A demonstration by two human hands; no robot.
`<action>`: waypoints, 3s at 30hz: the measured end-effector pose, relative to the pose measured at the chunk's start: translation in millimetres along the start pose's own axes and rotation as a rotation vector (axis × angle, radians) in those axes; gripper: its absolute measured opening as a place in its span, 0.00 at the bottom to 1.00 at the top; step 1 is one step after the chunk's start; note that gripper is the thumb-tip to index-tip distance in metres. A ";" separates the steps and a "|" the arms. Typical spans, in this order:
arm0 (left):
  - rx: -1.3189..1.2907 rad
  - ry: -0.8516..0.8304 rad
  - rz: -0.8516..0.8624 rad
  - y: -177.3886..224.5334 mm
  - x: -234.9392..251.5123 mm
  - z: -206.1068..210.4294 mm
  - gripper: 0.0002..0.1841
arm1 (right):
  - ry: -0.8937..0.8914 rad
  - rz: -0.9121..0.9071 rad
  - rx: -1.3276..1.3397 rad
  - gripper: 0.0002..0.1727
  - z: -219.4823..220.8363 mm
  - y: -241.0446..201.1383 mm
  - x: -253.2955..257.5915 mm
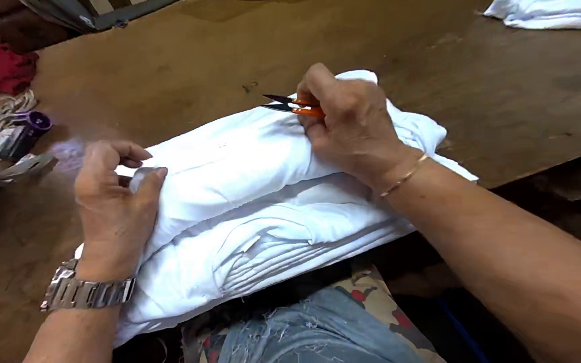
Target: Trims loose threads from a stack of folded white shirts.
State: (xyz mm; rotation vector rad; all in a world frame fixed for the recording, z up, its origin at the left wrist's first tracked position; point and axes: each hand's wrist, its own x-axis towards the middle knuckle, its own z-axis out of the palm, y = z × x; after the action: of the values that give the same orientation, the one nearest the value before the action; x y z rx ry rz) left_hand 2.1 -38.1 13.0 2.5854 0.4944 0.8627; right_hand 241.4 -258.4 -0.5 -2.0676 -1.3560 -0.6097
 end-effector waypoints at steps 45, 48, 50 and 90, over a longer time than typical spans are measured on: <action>0.436 -0.153 0.119 61.9 -110.5 -2.6 0.26 | -0.450 -0.335 0.601 0.09 -52.7 -52.9 -103.6; 0.583 -0.219 0.145 65.4 -113.4 1.6 0.20 | -0.405 -0.321 0.435 0.09 -29.4 -56.0 -117.3; 0.598 -0.228 0.153 68.0 -120.3 -2.9 0.15 | -0.394 -0.272 0.440 0.10 -21.7 -51.4 -127.0; -1.131 0.420 -0.525 86.8 -185.2 34.8 0.20 | -0.202 -0.305 0.730 0.11 6.0 -158.3 -148.6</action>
State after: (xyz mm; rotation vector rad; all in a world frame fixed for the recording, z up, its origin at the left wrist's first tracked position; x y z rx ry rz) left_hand -97.1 -202.2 -66.1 1.1865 0.5362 1.0565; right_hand 39.3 -302.8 -66.8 -1.3663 -1.7043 0.0088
